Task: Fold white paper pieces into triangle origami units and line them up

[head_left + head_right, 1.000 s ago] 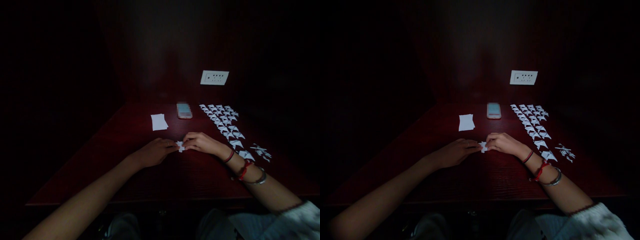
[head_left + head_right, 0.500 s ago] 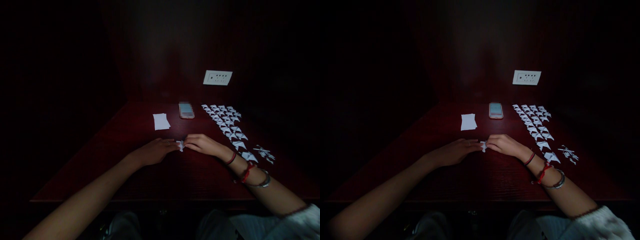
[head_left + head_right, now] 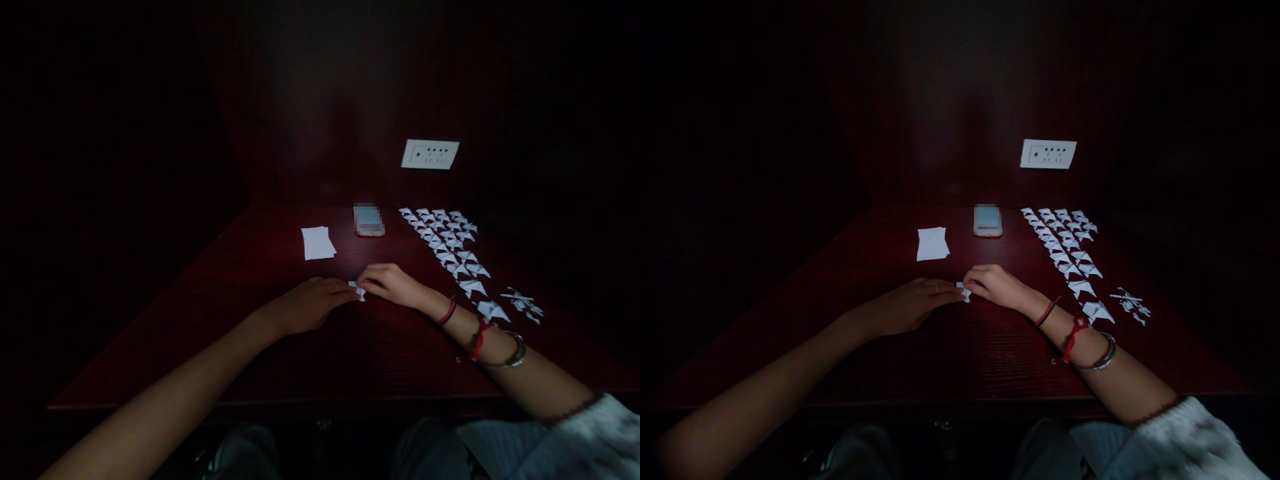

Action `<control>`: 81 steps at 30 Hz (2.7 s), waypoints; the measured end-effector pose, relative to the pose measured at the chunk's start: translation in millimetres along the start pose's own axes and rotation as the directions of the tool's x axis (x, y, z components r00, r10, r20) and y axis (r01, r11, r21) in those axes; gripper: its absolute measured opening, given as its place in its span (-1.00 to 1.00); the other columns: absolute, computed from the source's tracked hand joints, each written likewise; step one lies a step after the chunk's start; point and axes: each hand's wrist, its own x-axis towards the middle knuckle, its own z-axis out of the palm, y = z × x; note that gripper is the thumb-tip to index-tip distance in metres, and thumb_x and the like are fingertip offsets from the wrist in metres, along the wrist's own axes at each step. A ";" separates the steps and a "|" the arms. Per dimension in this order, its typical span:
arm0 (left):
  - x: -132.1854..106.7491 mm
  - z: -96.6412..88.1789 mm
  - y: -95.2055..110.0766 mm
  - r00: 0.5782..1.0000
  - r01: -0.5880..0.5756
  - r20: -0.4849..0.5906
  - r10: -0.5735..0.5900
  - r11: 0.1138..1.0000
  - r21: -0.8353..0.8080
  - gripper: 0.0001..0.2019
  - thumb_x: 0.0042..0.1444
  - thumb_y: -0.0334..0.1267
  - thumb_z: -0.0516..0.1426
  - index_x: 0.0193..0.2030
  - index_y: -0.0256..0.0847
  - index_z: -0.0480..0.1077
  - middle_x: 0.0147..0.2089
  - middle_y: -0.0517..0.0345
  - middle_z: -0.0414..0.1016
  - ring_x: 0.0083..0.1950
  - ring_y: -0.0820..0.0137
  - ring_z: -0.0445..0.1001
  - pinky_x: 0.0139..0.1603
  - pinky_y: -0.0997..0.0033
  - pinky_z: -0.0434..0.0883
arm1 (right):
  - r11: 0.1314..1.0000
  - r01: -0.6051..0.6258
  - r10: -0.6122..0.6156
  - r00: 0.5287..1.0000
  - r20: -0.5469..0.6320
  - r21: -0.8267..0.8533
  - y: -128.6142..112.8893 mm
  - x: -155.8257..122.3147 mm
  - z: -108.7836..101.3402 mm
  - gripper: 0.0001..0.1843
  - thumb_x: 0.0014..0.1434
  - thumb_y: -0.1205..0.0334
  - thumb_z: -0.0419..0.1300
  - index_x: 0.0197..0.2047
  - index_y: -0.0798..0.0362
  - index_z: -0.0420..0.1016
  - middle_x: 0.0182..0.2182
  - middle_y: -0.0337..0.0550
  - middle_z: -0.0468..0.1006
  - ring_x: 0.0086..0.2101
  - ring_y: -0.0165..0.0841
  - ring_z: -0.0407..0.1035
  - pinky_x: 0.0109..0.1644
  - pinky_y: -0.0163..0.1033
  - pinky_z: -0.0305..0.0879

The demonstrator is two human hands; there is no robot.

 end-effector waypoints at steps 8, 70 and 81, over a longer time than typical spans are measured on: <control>4.7 4.4 1.0 1.000 -0.007 -0.012 0.007 0.999 0.045 -0.50 0.04 -0.54 -0.07 0.10 -0.02 0.06 0.10 0.18 0.16 0.09 0.38 0.13 0.02 0.27 0.12 | 0.999 -0.028 0.030 0.999 -0.039 0.045 4.1 1.2 7.1 -0.80 0.13 0.31 -0.06 -0.32 0.13 0.37 -0.40 -0.14 0.40 -0.35 -0.44 0.28 -0.26 -0.33 0.19; 0.6 -5.1 -8.3 0.998 0.055 0.013 -0.055 0.998 0.012 -0.53 -0.01 -0.57 -0.09 0.00 -0.03 0.20 0.11 0.29 0.16 0.07 0.44 0.18 0.04 0.34 0.14 | 0.986 0.084 -0.062 0.986 0.154 -0.142 -3.8 -14.1 -13.1 -0.67 0.01 0.48 -0.05 -0.22 0.09 0.43 -0.18 -0.18 0.44 -0.21 -0.40 0.33 -0.09 -0.28 0.21; -1.3 -6.5 -12.9 0.999 0.033 0.008 -0.033 0.999 -0.031 -0.53 0.00 -0.58 -0.08 0.00 -0.01 0.20 0.11 0.26 0.13 0.09 0.43 0.13 0.06 0.33 0.11 | 0.992 0.067 -0.060 0.996 0.064 -0.112 -3.9 -11.2 -12.3 -0.60 -0.01 0.49 -0.06 -0.11 0.06 0.37 -0.19 -0.16 0.39 -0.25 -0.43 0.30 -0.15 -0.28 0.24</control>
